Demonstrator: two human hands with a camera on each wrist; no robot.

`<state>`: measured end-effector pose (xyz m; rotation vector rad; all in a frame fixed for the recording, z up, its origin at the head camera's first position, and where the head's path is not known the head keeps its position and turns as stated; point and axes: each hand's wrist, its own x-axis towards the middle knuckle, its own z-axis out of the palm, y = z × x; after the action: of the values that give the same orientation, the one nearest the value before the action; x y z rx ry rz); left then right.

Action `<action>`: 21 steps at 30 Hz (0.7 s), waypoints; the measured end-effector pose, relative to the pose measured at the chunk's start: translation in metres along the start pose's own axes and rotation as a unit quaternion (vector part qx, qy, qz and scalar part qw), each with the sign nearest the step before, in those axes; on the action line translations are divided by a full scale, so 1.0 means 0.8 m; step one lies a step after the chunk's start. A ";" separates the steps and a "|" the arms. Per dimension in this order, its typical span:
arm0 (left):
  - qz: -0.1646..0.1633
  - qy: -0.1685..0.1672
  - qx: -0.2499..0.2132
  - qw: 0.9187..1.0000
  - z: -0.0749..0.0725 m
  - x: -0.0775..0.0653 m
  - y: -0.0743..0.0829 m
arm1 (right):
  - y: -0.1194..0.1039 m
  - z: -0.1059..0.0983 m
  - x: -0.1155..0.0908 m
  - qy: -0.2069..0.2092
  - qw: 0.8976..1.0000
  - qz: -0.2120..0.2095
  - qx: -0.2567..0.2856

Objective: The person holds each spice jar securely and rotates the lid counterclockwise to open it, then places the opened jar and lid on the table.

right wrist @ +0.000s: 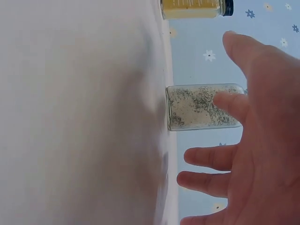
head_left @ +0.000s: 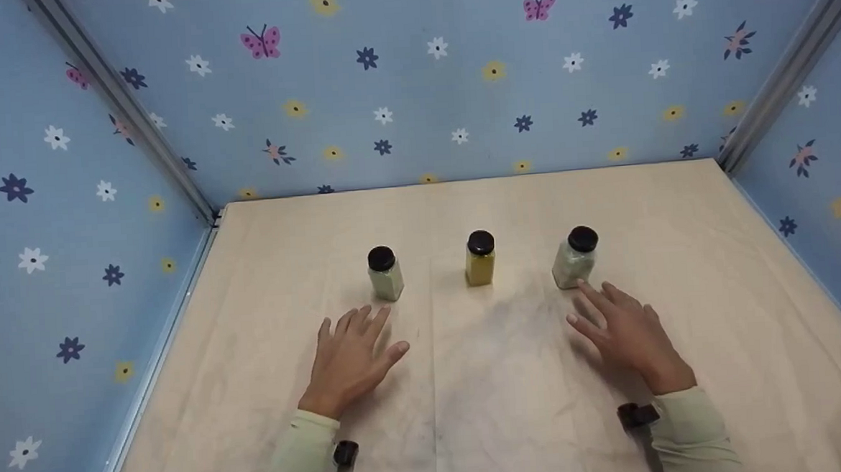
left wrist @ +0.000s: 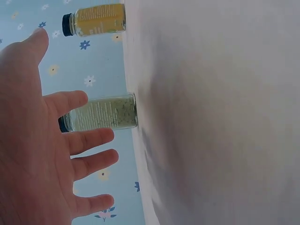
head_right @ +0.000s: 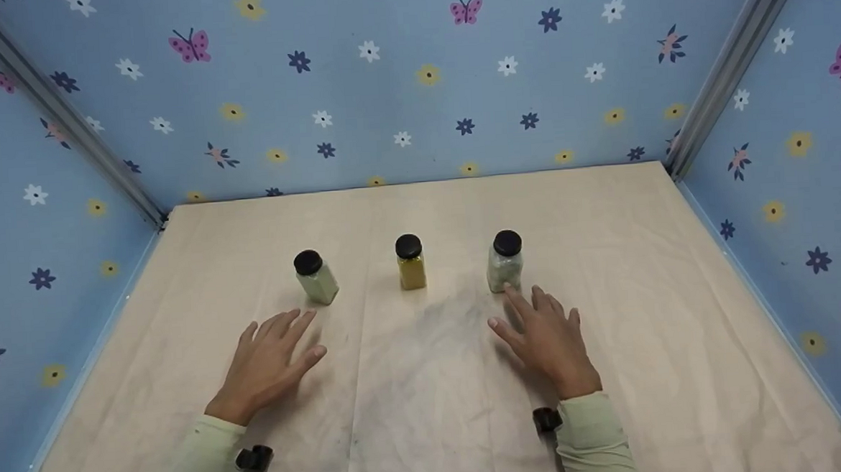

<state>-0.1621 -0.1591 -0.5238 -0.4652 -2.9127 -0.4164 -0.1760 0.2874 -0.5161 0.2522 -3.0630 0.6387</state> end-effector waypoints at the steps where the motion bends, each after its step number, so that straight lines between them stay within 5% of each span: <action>1: 0.001 0.002 0.000 1.000 0.000 0.000 0.001 | 0.000 0.000 0.001 -0.001 1.000 0.001 0.002; 21: -0.002 -0.026 -0.043 0.999 0.004 0.011 0.027 | 0.015 -0.010 0.028 0.014 0.997 0.007 0.078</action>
<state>-0.1636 -0.1360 -0.5201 -0.4907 -2.9554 -0.5396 -0.2004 0.2977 -0.5130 0.2206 -2.9930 0.8756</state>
